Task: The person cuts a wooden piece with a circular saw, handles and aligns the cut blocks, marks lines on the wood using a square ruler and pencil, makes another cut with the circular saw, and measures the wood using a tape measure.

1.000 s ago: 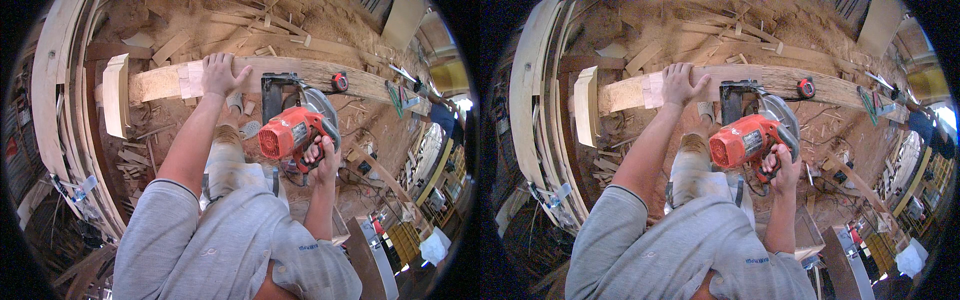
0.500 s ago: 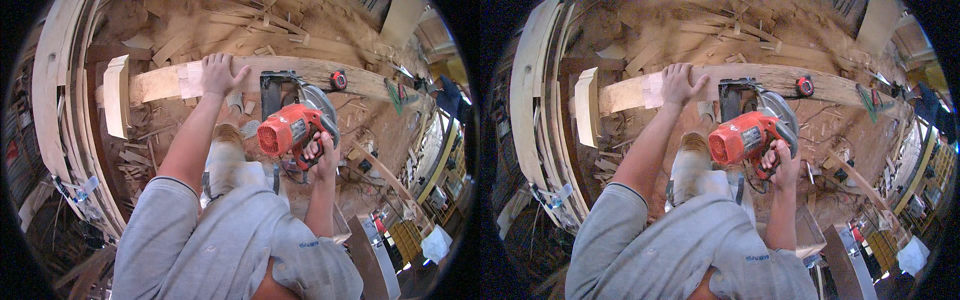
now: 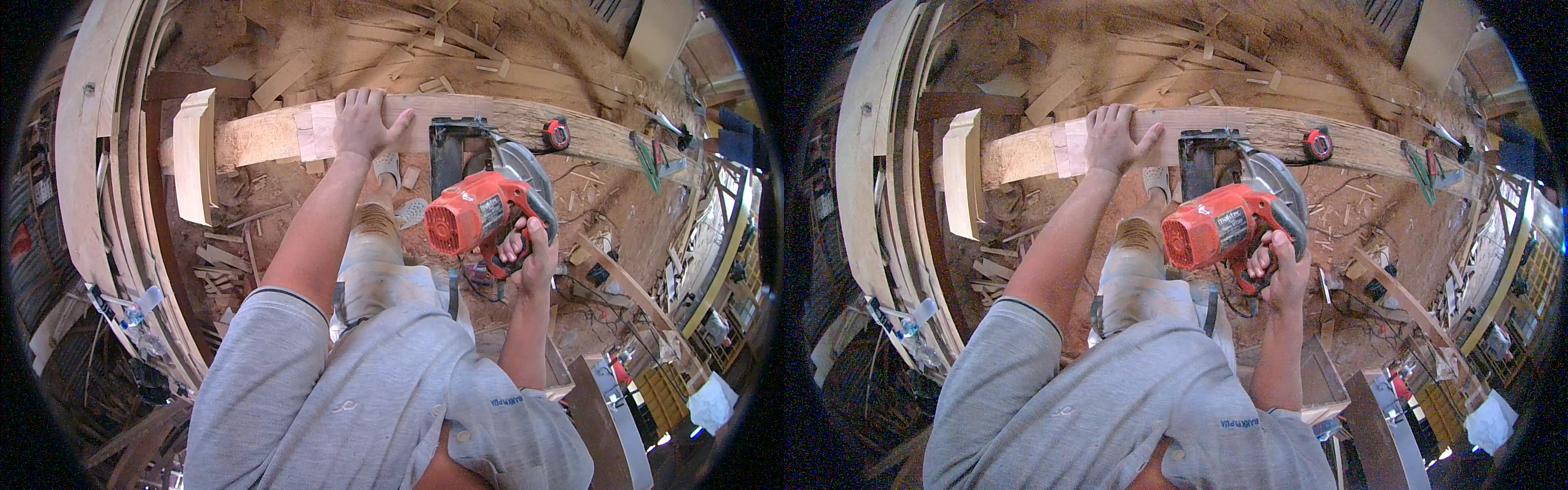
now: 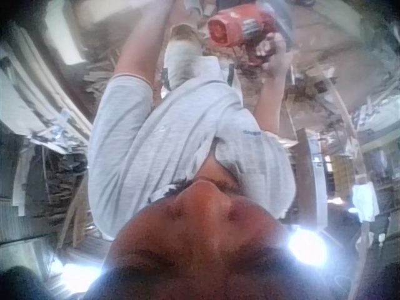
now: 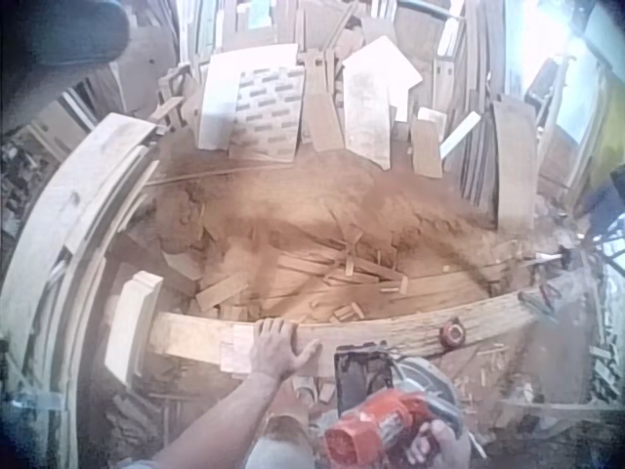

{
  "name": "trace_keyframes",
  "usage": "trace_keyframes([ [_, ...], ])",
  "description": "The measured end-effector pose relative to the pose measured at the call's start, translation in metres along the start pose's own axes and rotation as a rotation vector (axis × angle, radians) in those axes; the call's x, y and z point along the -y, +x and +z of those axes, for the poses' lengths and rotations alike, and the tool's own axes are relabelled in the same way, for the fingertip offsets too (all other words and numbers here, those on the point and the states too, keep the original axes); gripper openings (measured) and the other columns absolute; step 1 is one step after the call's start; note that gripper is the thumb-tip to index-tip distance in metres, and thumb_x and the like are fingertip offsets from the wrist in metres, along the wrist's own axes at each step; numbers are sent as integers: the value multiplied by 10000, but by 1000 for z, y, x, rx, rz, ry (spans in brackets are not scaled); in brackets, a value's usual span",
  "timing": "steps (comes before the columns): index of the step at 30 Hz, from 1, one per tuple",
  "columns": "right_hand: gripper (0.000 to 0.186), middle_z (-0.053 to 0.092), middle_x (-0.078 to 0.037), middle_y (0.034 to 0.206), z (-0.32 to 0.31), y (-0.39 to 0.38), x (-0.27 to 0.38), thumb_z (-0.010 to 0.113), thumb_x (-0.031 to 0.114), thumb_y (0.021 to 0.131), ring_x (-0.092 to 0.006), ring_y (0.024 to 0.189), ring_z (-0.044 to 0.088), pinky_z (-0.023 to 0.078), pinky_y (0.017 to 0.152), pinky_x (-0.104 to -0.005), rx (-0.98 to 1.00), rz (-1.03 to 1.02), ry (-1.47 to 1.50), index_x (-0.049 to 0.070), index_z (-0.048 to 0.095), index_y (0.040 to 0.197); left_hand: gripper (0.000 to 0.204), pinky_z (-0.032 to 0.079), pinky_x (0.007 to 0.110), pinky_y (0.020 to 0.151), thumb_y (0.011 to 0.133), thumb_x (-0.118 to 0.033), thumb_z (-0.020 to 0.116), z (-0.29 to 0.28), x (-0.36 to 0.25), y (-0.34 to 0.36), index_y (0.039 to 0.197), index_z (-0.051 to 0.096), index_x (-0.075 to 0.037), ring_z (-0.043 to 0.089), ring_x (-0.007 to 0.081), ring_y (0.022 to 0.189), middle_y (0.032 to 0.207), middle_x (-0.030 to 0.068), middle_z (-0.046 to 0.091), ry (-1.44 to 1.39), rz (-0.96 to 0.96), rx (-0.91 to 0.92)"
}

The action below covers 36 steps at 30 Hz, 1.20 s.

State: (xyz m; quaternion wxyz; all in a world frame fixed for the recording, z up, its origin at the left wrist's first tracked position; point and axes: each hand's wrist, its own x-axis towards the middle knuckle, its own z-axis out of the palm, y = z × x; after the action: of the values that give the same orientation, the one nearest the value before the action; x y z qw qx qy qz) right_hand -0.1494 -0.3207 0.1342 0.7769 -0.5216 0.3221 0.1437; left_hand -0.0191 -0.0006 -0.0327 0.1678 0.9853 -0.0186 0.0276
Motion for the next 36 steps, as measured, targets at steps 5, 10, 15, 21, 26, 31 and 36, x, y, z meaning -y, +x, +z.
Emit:
trace_keyframes([
  [5,315,514,-11,645,-3,0,-1,662,370,1054,-144,523,523,459,522,-317,35,4,-51,56,637,1066,676,398,453,1066,908,-713,658,1,1,-1,1143,711,-81,596,299,1111,1091,117,671,6,5,-3],
  [10,304,519,-14,648,-5,1,-2,652,360,1061,-146,520,521,458,521,-318,31,14,-48,56,635,1065,681,402,460,1056,906,-714,659,3,2,-2,1144,711,-78,602,308,1106,1095,122,678,14,24,-40],
  [15,297,521,-10,650,-5,2,-3,655,354,1063,-144,518,520,459,521,-319,34,-2,-45,58,635,1063,684,401,466,1062,905,-717,656,3,1,-2,1142,713,-77,602,313,1118,1104,126,679,1,19,-26],
  [21,299,523,-10,646,-2,8,-2,655,350,1064,-142,518,525,470,524,-317,2,-2,-19,52,636,1055,707,401,473,1068,905,-729,646,5,3,-2,1154,720,-71,604,320,1128,1115,135,681,8,33,-34],
  [26,292,525,-14,639,-1,2,1,649,339,1068,-146,516,527,472,520,-318,26,9,-45,48,638,1052,722,400,479,1069,906,-733,644,3,2,-4,1181,724,-70,604,320,1128,1115,133,682,19,15,13],
  [31,297,525,-14,638,-2,2,1,645,341,1072,-147,515,528,474,520,-320,33,-9,-45,44,641,1058,711,395,476,1076,901,-727,656,3,2,-4,1179,725,-76,602,311,1132,1119,125,680,16,25,-19],
  [36,295,526,-10,637,-4,2,-1,649,346,1072,-147,515,530,473,521,-319,19,9,-33,51,645,1069,741,395,457,1069,905,-743,630,1,2,-4,1185,730,-64,582,311,1129,1110,133,679,2,28,-14],
])
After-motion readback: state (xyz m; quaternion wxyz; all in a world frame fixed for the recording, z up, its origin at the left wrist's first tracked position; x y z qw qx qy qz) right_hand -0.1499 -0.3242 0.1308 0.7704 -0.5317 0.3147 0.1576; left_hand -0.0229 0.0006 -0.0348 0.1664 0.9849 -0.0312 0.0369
